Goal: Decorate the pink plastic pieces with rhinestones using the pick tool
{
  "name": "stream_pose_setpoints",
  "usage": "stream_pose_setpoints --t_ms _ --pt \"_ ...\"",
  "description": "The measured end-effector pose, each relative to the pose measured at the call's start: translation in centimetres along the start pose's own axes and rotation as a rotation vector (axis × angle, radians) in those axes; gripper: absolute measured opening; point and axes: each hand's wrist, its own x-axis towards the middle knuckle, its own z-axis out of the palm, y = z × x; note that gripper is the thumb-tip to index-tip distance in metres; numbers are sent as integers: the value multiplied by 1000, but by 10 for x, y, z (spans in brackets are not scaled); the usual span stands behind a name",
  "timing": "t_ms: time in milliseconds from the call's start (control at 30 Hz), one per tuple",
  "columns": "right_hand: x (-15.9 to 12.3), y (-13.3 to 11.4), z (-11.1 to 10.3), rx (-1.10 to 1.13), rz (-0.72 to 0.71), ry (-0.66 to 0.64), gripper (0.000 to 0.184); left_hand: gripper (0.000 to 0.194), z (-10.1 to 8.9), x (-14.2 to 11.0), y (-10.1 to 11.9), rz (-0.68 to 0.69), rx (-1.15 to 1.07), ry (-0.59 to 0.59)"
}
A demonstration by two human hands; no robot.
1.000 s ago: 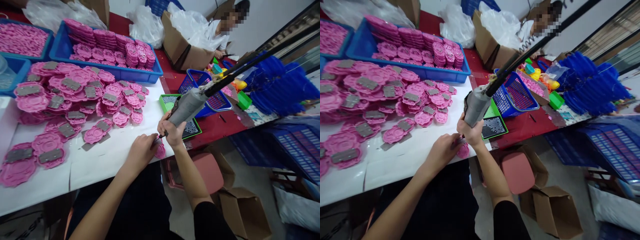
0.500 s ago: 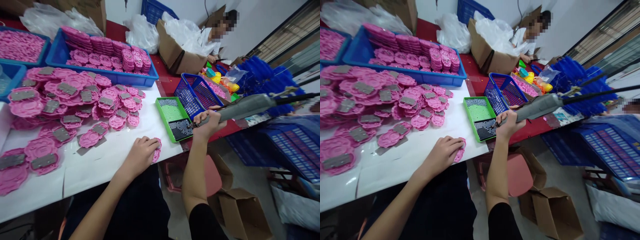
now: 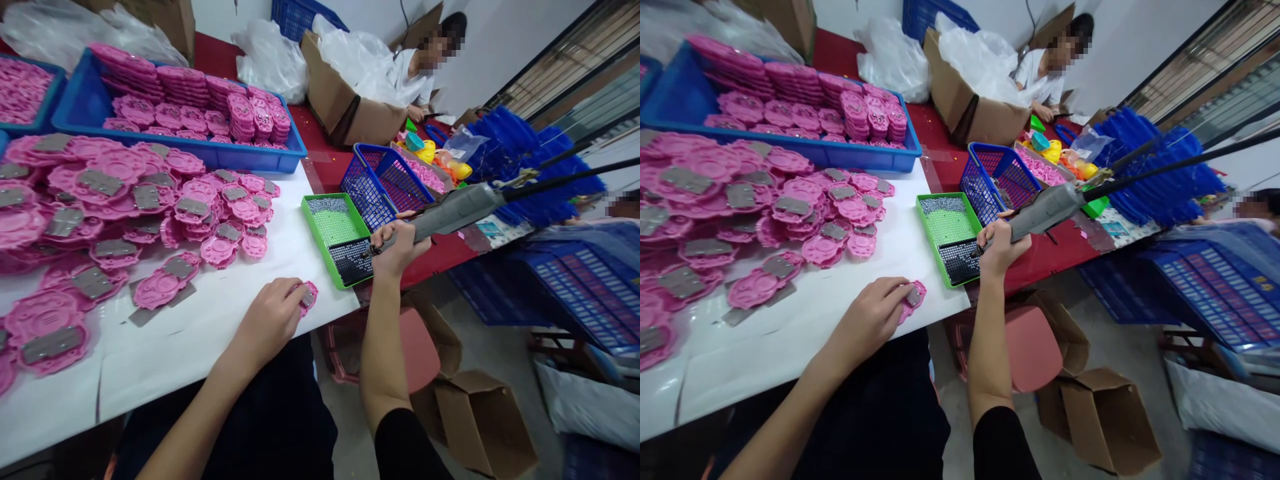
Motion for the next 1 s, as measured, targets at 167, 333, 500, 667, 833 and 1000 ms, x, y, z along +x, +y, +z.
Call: stream_pose_setpoints --t_ms 167,333,500,667,833,1000 --pt "0 7 -2 -38 -1 -17 15 21 1 1 4 -81 74 2" --pt "0 7 -2 -47 22 -23 15 36 3 -1 1 -51 87 -52" --pt "0 11 -1 -40 21 -30 15 32 2 -1 0 -19 -15 -90" --pt "-7 -12 4 6 4 50 20 38 3 -4 -2 -45 -130 -102" --pt "-51 -46 10 98 -5 -85 15 48 5 -6 -6 -147 -223 -84" --pt "-97 -35 20 79 169 -260 19 31 6 -4 -7 -96 -214 -70"
